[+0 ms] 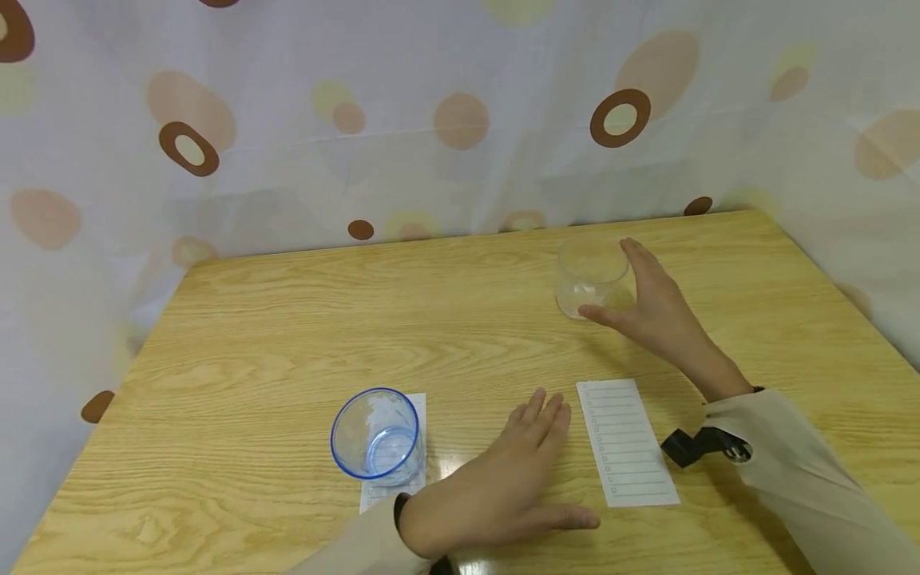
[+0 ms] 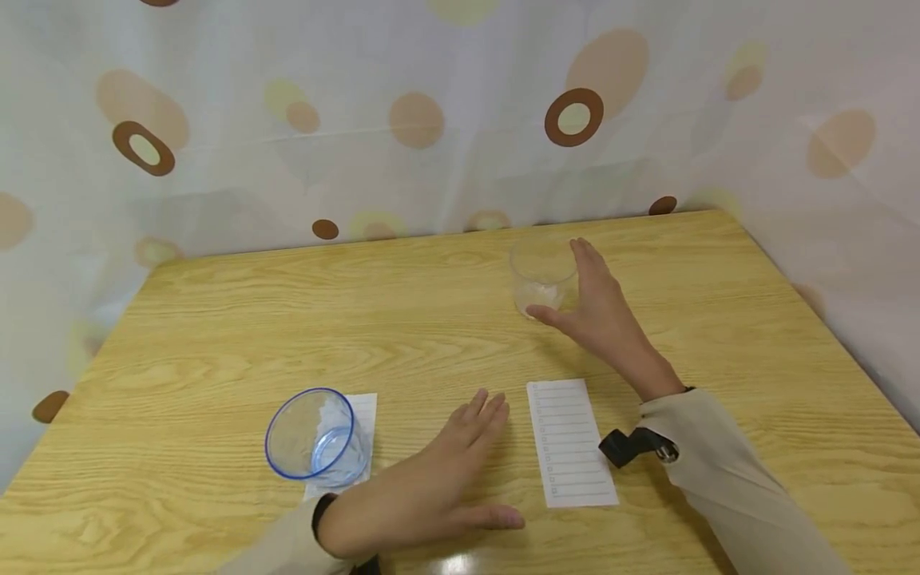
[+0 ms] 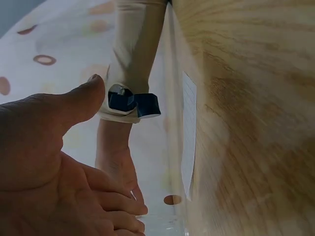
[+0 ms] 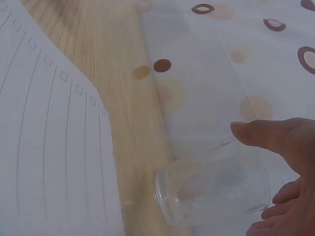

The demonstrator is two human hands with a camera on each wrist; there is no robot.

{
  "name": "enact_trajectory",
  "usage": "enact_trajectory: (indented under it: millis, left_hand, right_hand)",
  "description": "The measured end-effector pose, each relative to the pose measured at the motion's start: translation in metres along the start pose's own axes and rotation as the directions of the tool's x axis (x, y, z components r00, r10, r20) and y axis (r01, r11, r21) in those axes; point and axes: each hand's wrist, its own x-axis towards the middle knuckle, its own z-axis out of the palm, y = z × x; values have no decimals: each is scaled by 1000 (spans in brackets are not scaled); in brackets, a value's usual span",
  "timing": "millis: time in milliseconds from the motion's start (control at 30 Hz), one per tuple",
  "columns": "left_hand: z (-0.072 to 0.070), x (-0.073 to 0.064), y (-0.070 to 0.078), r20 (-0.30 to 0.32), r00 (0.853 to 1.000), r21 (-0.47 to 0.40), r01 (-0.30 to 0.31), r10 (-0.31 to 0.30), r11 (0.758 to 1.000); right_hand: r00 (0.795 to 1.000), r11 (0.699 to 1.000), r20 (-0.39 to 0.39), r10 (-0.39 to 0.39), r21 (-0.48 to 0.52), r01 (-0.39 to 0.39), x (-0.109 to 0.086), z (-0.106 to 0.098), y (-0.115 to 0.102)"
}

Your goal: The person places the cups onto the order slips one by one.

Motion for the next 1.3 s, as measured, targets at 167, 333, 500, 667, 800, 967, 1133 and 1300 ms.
enact_trajectory:
  millis: [167, 333, 500, 667, 800, 967, 1133, 1300]
  left_hand:
    - [9, 23, -1, 59, 996, 83, 61, -66, 995]
    - [19, 39, 1, 148, 976, 169, 135, -161, 976]
    - [24, 50, 5, 185, 961, 243, 156, -204, 957]
    - [24, 57, 8, 182, 959, 262, 164, -215, 951]
    - [24, 60, 7, 167, 964, 271, 157, -207, 950]
    - [26, 62, 7, 170, 961, 299, 161, -218, 941]
    - [28, 64, 6, 174, 953, 297, 189, -248, 936]
    - [29, 64, 4, 170, 952, 286, 201, -256, 937]
  right_hand:
    - [999, 997, 31, 33, 63, -35, 5, -1, 7]
    - [996, 991, 67, 52, 122, -60, 9, 0, 12]
    - [995, 985, 69, 75, 154, -85, 11, 3, 14]
    - [995, 980, 51, 86, 176, -94, 13, 7, 15]
    - [994, 976, 41, 106, 189, -112, 14, 9, 15]
    - [994, 963, 32, 102, 246, -107, 14, 12, 18]
    - [996, 944, 22, 86, 318, -89, 14, 14, 23]
    - [997, 930, 22, 74, 359, -77, 16, 15, 27]
